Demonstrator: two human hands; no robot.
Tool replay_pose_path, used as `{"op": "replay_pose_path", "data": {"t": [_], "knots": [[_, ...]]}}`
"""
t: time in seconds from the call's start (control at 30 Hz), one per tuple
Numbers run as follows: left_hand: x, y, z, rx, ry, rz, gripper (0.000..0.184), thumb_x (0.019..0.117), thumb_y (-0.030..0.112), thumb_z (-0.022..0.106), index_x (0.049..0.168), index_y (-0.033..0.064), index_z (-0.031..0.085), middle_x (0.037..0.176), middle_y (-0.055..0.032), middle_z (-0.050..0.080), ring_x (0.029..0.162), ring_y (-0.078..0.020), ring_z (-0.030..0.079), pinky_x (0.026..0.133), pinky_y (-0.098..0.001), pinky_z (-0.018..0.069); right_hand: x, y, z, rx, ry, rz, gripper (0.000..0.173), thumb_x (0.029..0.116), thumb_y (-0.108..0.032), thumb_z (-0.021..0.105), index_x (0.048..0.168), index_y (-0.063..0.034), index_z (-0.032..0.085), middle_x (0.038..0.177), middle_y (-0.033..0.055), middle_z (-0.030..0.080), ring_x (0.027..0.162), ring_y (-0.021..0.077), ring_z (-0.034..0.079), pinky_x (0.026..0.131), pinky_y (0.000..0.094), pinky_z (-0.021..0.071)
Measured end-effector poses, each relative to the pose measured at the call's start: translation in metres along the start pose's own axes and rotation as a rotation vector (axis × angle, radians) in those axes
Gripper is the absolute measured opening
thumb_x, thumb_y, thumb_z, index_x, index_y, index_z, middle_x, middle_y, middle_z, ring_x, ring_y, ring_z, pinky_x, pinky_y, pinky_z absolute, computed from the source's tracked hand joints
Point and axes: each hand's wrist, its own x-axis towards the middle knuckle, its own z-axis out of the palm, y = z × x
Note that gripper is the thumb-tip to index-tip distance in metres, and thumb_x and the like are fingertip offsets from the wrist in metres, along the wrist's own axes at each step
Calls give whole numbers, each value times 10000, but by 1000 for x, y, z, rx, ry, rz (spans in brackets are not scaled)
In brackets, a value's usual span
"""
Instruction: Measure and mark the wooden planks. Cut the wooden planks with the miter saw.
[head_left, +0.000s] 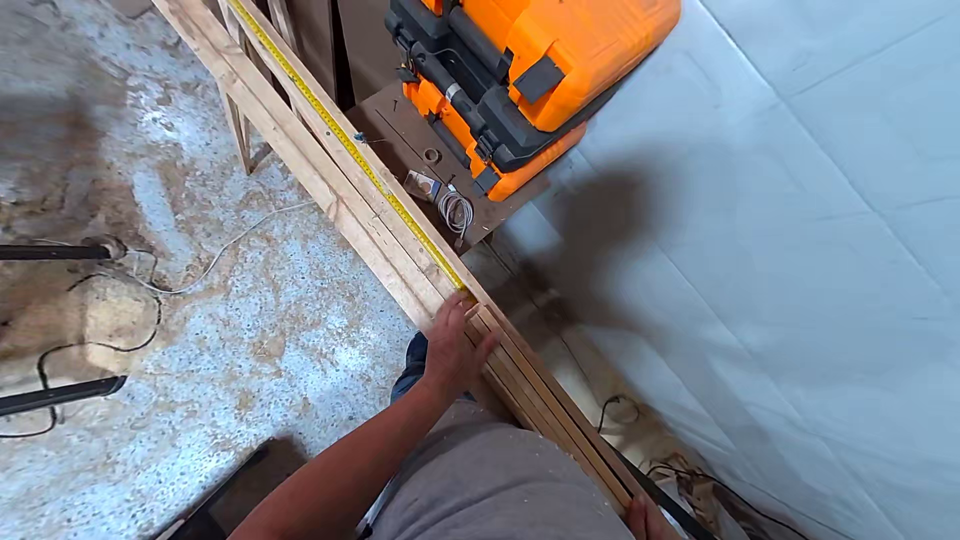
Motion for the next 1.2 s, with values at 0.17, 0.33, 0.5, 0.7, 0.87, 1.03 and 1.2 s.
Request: {"op": "replay_pose_path", "data": {"t": [0.17, 0.33, 0.5, 0.7, 0.87, 1.03, 1.2], "knots": [[5, -52, 88, 421, -533, 673, 879, 808, 610, 773, 1500, 134, 515, 1616, -110, 414, 1554, -298, 270, 1267, -620, 115, 9, -23, -23, 9, -105, 78, 443, 946, -29, 583, 1342, 170, 573, 1348, 371, 590, 1239, 551, 587, 1094, 579, 454], [6, -44, 113, 654, -779, 872, 645, 870, 2, 704, 1474, 21, 479, 1465, -203, 531, 1390, -417, 464, 1135, -726, 296, 11, 20, 4, -2, -92, -4, 465, 886, -18, 624, 1299, 191, 581, 1374, 405, 546, 1262, 586, 552, 1099, 623, 429], [11, -51, 102, 681, -717, 1010, 424, 958, -45, 556, 1381, -15, 544, 1388, -190, 587, 1325, -364, 536, 1072, -601, 420, 10, 54, 37, -42, -88, -48, 566, 864, -57, 605, 1373, 177, 528, 1416, 371, 538, 1290, 577, 538, 1065, 700, 406], [11, -60, 107, 658, -698, 1059, 452, 981, 13, 542, 1432, 21, 525, 1464, -174, 544, 1357, -357, 512, 1092, -585, 412, 6, 58, 40, 32, -81, -66, 572, 866, -34, 588, 1380, 200, 503, 1429, 387, 514, 1295, 637, 491, 1092, 716, 369], [13, -55, 102, 646, -755, 1029, 447, 1001, -31, 484, 1446, -2, 506, 1510, -191, 508, 1403, -379, 479, 1110, -613, 399, 14, 35, 17, 35, -179, 16, 547, 901, -13, 592, 1396, 198, 491, 1469, 377, 479, 1350, 610, 456, 1154, 661, 337], [13, -54, 102, 626, -774, 1013, 453, 1000, -41, 476, 1451, -8, 497, 1509, -198, 508, 1409, -387, 474, 1121, -620, 389, 14, 38, 19, 34, -174, 17, 546, 919, -50, 567, 1393, 207, 485, 1462, 378, 487, 1339, 615, 464, 1142, 674, 345], [16, -50, 99, 635, -810, 1000, 452, 1004, -54, 453, 1452, -8, 490, 1521, -199, 492, 1426, -388, 452, 1131, -616, 374, 14, 39, 20, 39, -157, -6, 517, 927, -43, 547, 1376, 209, 504, 1439, 380, 510, 1318, 623, 480, 1138, 676, 349]]}}
